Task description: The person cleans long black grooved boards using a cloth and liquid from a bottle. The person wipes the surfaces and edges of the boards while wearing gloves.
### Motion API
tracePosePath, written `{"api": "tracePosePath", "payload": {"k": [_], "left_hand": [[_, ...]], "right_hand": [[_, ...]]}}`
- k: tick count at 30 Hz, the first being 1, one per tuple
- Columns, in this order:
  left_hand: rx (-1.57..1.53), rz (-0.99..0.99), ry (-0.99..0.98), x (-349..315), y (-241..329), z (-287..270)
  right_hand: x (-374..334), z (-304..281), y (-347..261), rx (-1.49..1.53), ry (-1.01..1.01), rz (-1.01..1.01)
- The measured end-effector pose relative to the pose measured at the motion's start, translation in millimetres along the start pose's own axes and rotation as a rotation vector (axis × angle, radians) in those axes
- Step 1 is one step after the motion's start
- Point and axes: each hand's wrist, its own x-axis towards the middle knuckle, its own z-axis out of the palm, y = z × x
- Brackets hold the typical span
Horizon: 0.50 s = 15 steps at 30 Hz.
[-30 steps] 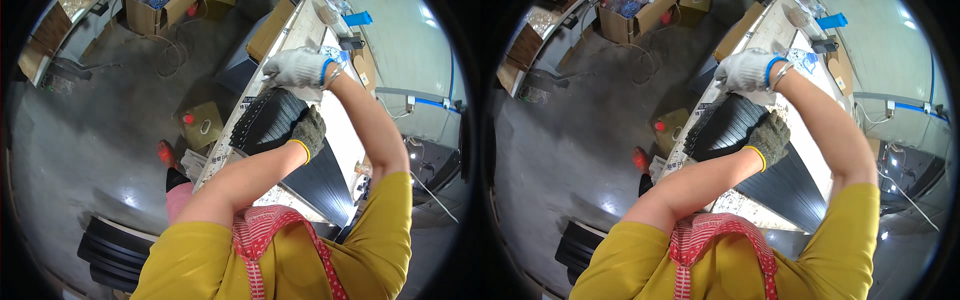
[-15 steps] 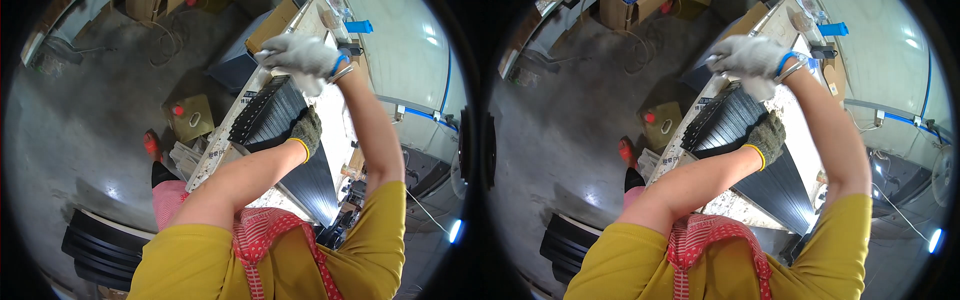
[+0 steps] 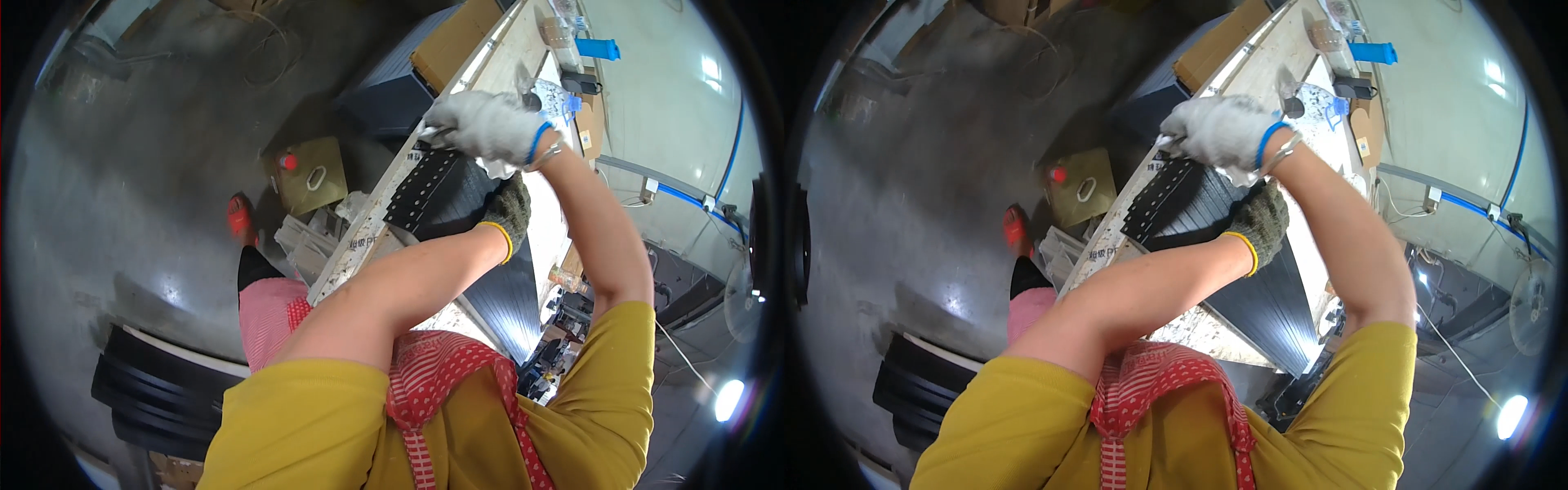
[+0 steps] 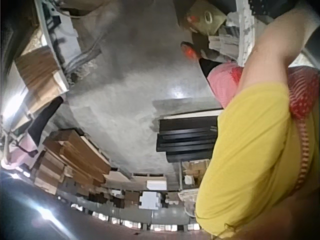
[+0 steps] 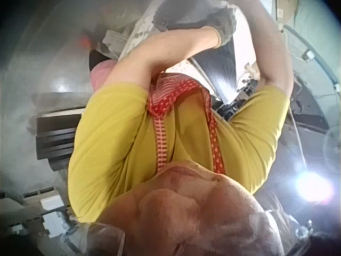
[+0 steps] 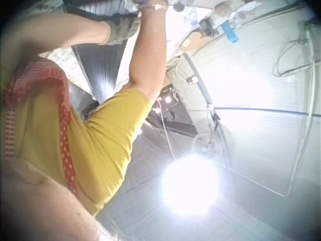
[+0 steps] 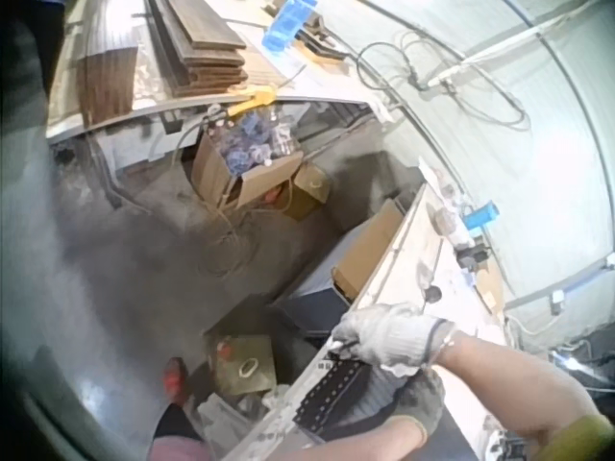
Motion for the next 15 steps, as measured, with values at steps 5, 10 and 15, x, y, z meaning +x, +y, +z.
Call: {"api": "tracePosePath", "payload": {"k": [5, 10, 15], "left_hand": [[-0.009, 0.294, -0.134, -7.3, -32.7, -32.2], [-0.384, 0.051, -0.057, -2.6, -19.8, -8.5], [-0.287, 0.022, -0.113, 2.1, -35.6, -36.1]], "right_hand": [[-33.1, -64.1, -19.3, 0.198, -0.063, 0.051], [-9.5, 1.7, -52.9, -0.011, 0.171, -0.218], [-33.7, -44.7, -51.8, 0.189, -0.135, -0.140]]}}
